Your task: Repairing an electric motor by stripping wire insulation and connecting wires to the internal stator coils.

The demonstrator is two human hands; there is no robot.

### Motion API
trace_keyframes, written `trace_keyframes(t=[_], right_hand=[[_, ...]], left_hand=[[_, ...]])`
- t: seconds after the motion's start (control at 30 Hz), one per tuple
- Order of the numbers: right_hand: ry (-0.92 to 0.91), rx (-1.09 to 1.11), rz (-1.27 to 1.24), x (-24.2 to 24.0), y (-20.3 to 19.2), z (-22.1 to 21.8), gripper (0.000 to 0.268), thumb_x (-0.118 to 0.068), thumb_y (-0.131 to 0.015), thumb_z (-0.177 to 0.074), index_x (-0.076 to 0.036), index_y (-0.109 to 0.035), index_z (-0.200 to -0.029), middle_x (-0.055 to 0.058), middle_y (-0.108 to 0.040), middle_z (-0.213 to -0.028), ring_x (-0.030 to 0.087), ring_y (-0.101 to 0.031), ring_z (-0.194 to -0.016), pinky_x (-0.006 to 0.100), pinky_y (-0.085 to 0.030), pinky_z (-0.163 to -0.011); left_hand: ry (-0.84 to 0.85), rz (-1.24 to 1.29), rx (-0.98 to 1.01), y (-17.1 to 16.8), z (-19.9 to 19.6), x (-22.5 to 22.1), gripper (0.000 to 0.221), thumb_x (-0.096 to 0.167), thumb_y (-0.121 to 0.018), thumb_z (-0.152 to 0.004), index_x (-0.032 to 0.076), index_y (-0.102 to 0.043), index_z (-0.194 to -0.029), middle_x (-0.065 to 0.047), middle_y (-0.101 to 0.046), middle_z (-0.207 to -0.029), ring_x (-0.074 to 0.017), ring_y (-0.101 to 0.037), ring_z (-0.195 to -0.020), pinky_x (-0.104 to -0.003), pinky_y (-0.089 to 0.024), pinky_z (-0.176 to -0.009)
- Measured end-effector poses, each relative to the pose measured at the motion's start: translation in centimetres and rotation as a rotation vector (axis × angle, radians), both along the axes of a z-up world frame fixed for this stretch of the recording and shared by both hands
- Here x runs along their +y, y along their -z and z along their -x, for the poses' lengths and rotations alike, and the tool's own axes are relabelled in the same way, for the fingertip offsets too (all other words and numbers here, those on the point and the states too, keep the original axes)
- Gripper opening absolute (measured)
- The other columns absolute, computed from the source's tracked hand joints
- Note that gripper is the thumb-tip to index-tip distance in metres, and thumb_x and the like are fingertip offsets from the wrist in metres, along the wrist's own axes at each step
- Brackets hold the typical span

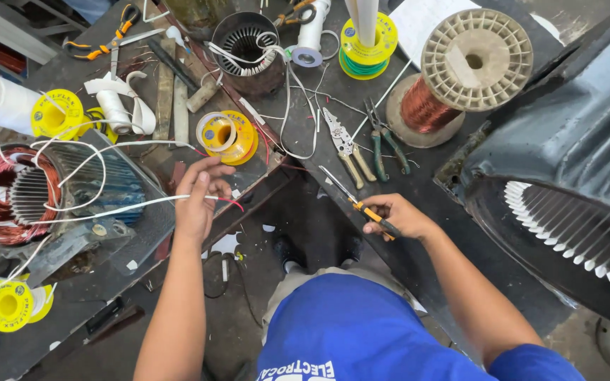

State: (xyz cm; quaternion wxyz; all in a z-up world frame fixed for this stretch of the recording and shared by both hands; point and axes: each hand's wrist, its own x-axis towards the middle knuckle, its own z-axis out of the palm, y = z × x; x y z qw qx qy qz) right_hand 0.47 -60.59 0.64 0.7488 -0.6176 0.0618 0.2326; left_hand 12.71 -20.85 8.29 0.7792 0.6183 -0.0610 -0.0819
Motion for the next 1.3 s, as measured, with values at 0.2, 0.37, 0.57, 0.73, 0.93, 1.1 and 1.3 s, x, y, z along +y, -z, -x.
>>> trace_keyframes(t=[0.2, 0.37, 0.57, 0.73, 0.93, 1.1, 1.3], right_hand=[[-0.080, 0.013, 0.048, -0.4, 0.4, 0.4, 0.064, 0.005, -0.091, -0.062, 0.012, -0.063, -0.120, 0.017, -0.061, -0.069, 0.019, -0.060, -0.039, 0.027, -0.054, -0.030], [-0.124, 0.006, 0.081, -0.8, 1.6, 0.0, 0.065, 0.004, -0.092, -0.062, 0.010, -0.065, -0.120, 0.015, -0.061, -0.067, 0.018, -0.060, -0.039, 0.026, -0.053, -0.029], [-0.147, -0.016, 0.144, -0.8, 1.4, -0.2, 0.065, 0.002, -0.094, -0.060, 0.010, -0.066, -0.118, 0.016, -0.062, -0.068, 0.019, -0.061, -0.042, 0.026, -0.054, -0.030], [-0.131, -0.011, 0.105, -0.6, 1.8, 0.3, 0.066, -0.003, -0.093, -0.063, 0.007, -0.065, -0.122, 0.017, -0.061, -0.071, 0.023, -0.063, -0.045, 0.029, -0.058, -0.035], [-0.052, 0.116, -0.289, 3.3, 1.9, 2.9, 0.061, -0.030, -0.082, -0.077, 0.003, -0.058, -0.122, 0.024, -0.062, -0.067, 0.033, -0.071, -0.050, 0.036, -0.060, -0.042], [0.089, 0.101, -0.393, 6.4, -0.4, 2.5, 0.054, -0.033, -0.080, -0.077, 0.004, -0.061, -0.112, 0.024, -0.059, -0.077, 0.034, -0.071, -0.064, 0.045, -0.064, -0.048], [0.137, 0.009, -0.314, 7.6, -0.4, 0.9, 0.034, -0.021, -0.079, -0.082, 0.003, -0.063, -0.100, 0.017, -0.054, -0.055, 0.024, -0.060, -0.037, 0.032, -0.051, -0.030]], left_hand=[[-0.004, 0.081, 0.181, 1.5, 1.0, 0.5, 0.038, 0.031, -0.045, -0.105, 0.006, -0.058, -0.130, -0.021, -0.069, -0.116, -0.0165, -0.070, -0.074, -0.024, -0.057, -0.066], [0.112, 0.197, 0.268, 0.0, 1.4, -0.1, 0.038, 0.034, -0.047, -0.103, 0.003, -0.064, -0.119, -0.023, -0.067, -0.125, -0.0229, -0.073, -0.084, -0.028, -0.061, -0.071], [0.164, 0.145, 0.273, -2.4, 1.3, -1.2, 0.045, 0.035, -0.047, -0.103, -0.003, -0.067, -0.118, -0.021, -0.068, -0.126, -0.0187, -0.072, -0.083, -0.027, -0.060, -0.072], [0.160, 0.106, 0.282, -1.3, 1.6, -0.7, 0.048, 0.033, -0.048, -0.103, -0.006, -0.062, -0.128, -0.021, -0.068, -0.125, -0.0215, -0.071, -0.087, -0.028, -0.059, -0.075], [0.171, 0.120, 0.286, 0.2, 2.8, 0.5, 0.051, 0.035, -0.048, -0.102, -0.004, -0.060, -0.131, -0.021, -0.066, -0.128, -0.0244, -0.070, -0.091, -0.032, -0.058, -0.076], [0.180, 0.129, 0.300, 1.1, 4.5, 1.3, 0.050, 0.033, -0.048, -0.102, -0.005, -0.060, -0.131, -0.022, -0.066, -0.129, -0.0243, -0.069, -0.091, -0.031, -0.056, -0.075], [0.182, 0.132, 0.310, 1.2, 5.4, 2.0, 0.051, 0.033, -0.047, -0.102, -0.007, -0.060, -0.131, -0.023, -0.066, -0.128, -0.0250, -0.069, -0.091, -0.031, -0.055, -0.074]])
